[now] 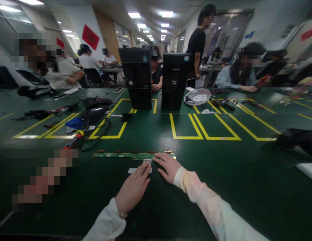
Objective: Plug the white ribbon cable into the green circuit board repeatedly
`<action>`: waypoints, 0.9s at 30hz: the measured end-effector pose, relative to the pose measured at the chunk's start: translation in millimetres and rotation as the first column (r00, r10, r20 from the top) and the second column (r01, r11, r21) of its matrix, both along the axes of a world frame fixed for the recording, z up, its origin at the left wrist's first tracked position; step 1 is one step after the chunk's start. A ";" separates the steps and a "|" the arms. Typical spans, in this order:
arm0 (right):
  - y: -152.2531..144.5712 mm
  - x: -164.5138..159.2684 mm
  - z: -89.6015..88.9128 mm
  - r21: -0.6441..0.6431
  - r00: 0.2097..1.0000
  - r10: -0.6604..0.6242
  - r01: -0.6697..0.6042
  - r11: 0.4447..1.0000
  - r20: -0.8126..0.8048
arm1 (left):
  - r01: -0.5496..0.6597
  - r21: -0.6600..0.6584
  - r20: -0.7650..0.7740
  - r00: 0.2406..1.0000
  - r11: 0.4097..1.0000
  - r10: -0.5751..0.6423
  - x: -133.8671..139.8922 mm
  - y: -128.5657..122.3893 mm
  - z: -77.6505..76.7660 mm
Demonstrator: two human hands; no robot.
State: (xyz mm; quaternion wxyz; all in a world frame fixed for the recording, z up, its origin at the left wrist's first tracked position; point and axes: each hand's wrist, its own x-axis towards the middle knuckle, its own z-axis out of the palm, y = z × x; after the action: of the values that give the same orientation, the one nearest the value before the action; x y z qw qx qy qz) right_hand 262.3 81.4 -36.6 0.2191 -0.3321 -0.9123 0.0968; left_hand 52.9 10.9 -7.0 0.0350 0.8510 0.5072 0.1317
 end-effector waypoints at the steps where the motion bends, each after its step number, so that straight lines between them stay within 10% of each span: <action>1: -0.3 -0.3 0.2 0.000 1.000 -0.003 0.003 1.000 0.002 | -0.005 0.004 0.001 1.000 1.000 0.005 0.6 -0.3 -0.8; 15: 2.9 -0.8 -6.5 0.037 0.999 -0.020 0.019 0.999 0.042 | -0.092 0.112 -0.007 0.996 0.989 0.094 -29.5 -4.4 18.0; 27: 0.7 1.9 -3.8 0.020 0.997 -0.025 0.024 1.000 0.066 | -0.311 0.123 -0.008 0.949 0.942 0.314 -125.1 -35.9 -22.3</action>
State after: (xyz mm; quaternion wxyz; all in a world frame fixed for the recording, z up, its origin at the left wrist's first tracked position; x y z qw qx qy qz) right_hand 264.2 82.2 -40.5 0.1928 -0.3440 -0.9159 0.0743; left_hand -72.2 -25.0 -29.3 -0.0446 0.7620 0.6274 0.1540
